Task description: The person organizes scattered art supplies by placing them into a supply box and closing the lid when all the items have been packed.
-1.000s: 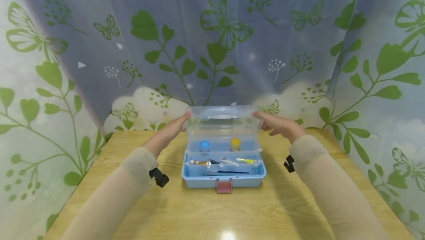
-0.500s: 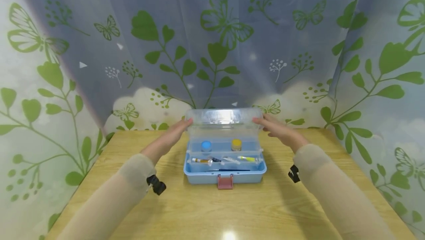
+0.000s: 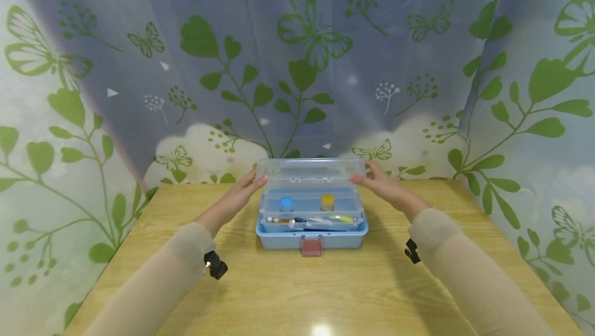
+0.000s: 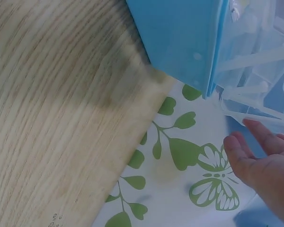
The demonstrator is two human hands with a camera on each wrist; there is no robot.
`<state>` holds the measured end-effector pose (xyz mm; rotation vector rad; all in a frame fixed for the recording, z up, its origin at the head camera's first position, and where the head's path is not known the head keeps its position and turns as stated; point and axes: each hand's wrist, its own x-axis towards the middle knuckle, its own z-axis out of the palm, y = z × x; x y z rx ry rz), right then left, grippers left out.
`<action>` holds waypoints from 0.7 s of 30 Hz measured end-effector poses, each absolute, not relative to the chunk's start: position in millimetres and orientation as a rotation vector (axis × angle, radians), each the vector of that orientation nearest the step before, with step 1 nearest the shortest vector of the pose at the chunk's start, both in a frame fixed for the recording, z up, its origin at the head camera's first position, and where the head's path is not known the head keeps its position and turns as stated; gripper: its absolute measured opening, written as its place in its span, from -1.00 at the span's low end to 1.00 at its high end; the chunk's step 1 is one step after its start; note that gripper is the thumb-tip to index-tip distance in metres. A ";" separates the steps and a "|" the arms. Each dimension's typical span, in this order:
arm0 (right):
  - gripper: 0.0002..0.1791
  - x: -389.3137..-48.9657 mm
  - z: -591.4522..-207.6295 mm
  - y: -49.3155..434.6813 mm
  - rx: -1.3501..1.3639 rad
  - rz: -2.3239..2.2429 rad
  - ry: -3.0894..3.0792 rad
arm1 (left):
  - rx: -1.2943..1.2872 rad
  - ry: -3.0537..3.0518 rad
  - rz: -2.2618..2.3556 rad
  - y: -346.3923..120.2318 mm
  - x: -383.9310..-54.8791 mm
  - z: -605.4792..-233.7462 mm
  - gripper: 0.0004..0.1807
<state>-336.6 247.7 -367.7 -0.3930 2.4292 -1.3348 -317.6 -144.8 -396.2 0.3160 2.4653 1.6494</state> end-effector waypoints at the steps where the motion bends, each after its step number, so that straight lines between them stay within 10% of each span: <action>1: 0.11 -336.6 -368.3 247.7 -0.392 -1.324 2.436 | 0.320 2.474 1.644 -145.7 -317.9 -398.0 0.00; 21: 0.12 -330.2 -391.0 247.2 -0.506 -1.166 2.631 | 0.442 2.642 1.450 -158.4 -316.6 -425.0 0.04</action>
